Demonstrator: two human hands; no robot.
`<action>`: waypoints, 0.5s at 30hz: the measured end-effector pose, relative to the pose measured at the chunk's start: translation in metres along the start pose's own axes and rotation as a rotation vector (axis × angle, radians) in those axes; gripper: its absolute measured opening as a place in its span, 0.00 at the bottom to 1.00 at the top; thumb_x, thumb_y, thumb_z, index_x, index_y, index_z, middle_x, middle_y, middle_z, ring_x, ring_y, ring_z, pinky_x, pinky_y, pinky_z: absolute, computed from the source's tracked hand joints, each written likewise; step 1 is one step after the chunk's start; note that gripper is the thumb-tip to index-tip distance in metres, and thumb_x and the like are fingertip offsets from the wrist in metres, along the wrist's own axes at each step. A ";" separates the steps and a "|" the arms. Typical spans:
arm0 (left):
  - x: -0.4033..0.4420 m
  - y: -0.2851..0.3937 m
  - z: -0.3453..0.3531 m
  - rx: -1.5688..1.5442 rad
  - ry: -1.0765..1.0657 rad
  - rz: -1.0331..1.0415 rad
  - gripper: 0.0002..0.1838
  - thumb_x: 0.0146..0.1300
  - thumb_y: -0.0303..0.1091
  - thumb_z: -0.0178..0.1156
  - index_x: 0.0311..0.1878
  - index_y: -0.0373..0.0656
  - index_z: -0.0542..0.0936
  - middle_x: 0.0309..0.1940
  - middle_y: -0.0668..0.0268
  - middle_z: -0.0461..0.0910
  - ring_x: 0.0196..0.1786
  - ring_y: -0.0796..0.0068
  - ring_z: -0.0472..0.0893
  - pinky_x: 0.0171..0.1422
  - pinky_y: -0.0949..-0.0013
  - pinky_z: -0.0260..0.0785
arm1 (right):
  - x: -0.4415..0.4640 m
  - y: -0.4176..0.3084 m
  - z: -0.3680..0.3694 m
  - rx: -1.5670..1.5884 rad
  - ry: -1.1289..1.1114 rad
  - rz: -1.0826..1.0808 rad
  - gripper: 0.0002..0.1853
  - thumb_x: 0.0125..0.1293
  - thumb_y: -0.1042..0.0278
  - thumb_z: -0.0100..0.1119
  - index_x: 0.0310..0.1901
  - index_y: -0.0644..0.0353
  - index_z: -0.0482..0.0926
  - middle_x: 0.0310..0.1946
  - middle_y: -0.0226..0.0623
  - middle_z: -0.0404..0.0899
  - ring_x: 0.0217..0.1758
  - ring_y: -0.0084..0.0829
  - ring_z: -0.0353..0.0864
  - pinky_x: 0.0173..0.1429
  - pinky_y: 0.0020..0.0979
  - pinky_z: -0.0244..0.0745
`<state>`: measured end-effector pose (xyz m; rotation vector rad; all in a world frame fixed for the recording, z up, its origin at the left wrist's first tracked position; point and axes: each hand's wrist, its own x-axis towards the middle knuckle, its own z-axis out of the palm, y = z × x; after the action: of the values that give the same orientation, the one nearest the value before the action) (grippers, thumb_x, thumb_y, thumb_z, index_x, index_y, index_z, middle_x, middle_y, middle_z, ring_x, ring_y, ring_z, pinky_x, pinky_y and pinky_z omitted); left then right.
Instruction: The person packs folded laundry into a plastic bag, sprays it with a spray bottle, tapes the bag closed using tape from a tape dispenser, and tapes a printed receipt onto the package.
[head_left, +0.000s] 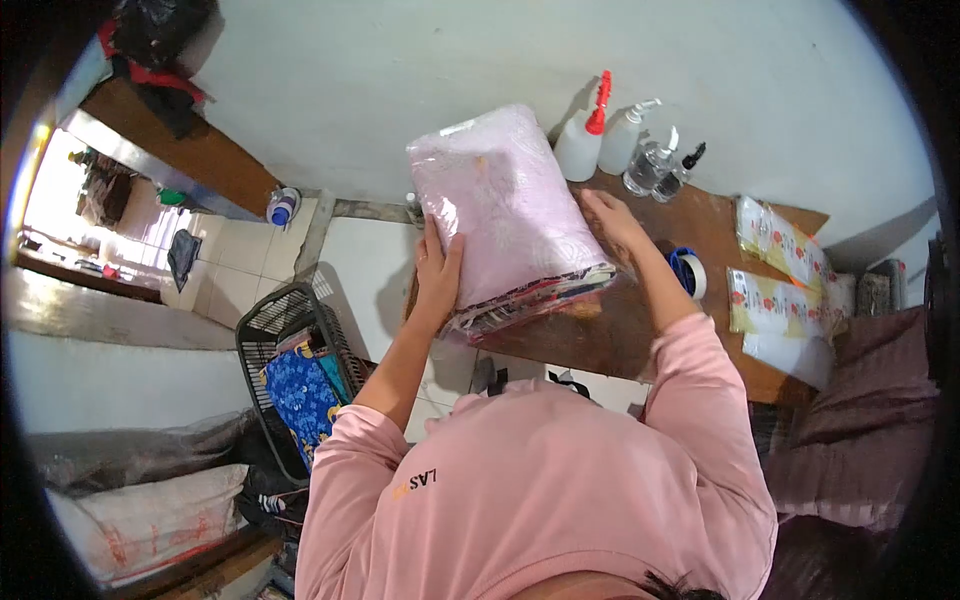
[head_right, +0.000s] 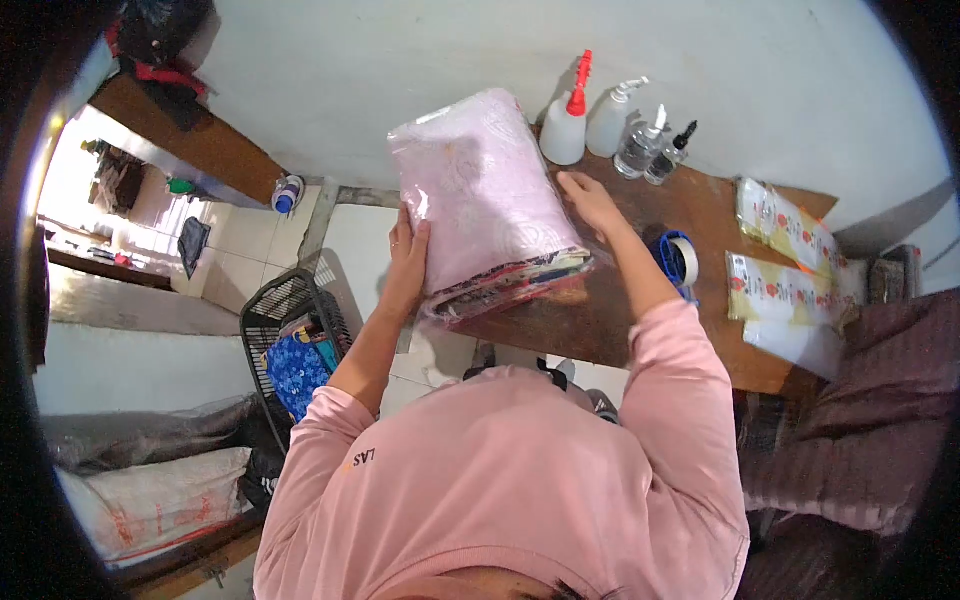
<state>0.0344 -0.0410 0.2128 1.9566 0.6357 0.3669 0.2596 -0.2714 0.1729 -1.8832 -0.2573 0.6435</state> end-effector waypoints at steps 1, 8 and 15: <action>-0.002 -0.002 0.008 -0.032 0.020 0.029 0.36 0.69 0.50 0.46 0.72 0.38 0.50 0.69 0.42 0.49 0.70 0.45 0.53 0.73 0.56 0.45 | -0.022 0.005 -0.017 -0.028 0.069 -0.163 0.24 0.68 0.50 0.51 0.57 0.59 0.73 0.52 0.41 0.77 0.52 0.34 0.77 0.57 0.33 0.68; -0.007 -0.005 0.020 -0.211 0.082 0.074 0.33 0.72 0.49 0.41 0.72 0.38 0.50 0.71 0.52 0.50 0.73 0.57 0.50 0.75 0.62 0.39 | -0.144 0.137 -0.162 -0.520 0.894 -0.198 0.17 0.63 0.62 0.58 0.48 0.67 0.77 0.41 0.50 0.81 0.43 0.44 0.81 0.49 0.38 0.73; -0.006 -0.012 0.019 -0.304 0.047 0.019 0.34 0.72 0.52 0.38 0.72 0.41 0.50 0.72 0.54 0.48 0.72 0.60 0.51 0.74 0.64 0.42 | -0.187 0.153 -0.165 -0.363 0.416 0.094 0.19 0.61 0.59 0.61 0.42 0.70 0.81 0.32 0.48 0.83 0.36 0.35 0.82 0.43 0.35 0.74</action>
<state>0.0358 -0.0539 0.1942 1.6690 0.5564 0.4930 0.1760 -0.5498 0.1376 -2.3373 -0.0137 0.2625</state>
